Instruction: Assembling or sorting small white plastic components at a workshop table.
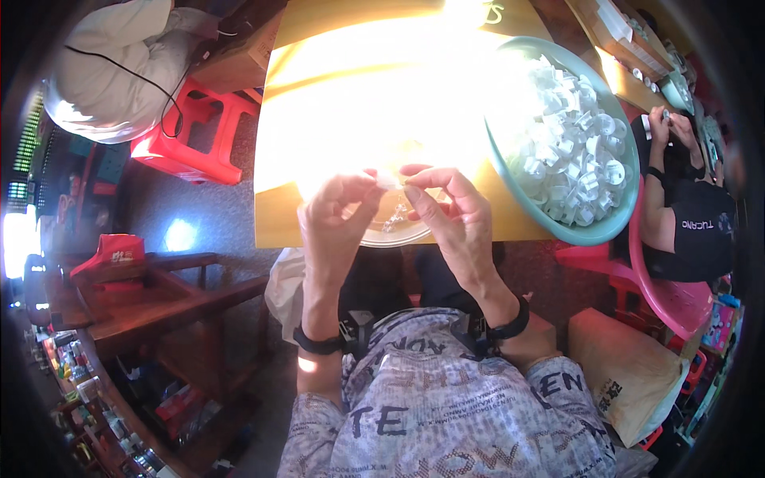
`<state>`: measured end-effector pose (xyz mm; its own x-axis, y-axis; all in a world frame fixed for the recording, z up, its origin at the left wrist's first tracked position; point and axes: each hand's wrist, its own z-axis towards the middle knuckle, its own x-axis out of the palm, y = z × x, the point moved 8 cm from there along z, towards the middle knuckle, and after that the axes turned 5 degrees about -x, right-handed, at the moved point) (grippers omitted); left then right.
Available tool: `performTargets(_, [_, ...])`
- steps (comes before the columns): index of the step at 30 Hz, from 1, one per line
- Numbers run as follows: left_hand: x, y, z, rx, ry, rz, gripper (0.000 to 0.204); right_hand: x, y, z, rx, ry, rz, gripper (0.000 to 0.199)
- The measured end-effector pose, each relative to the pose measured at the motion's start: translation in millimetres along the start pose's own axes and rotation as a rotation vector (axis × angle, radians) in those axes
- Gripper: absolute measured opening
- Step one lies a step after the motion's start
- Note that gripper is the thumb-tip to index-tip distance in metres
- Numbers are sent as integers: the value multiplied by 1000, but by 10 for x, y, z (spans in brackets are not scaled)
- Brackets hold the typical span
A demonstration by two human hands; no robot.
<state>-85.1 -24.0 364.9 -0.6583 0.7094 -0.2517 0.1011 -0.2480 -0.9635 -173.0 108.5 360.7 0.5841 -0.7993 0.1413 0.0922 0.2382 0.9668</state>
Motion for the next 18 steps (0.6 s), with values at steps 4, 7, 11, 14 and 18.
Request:
performTargets(4, [36, 93, -180, -97, -1, -275, 10, 90, 68, -79, -16, 73, 49, 8])
performTargets(7, [124, 146, -234, -173, 61, -669, 12, 51, 109, -110, -45, 44, 134, 9])
performTargets(11, [150, 189, -291, -265, 108, -894, 18, 54, 180, -146, -64, 55, 105, 9])
performTargets(14, [190, 116, -280, -279, 92, -855, 25, 61, 194, -174, -77, 71, 105, 9])
performTargets(18, [252, 261, -322, -352, 178, -772, 33, 34, 194, -188, -61, 71, 121, 10])
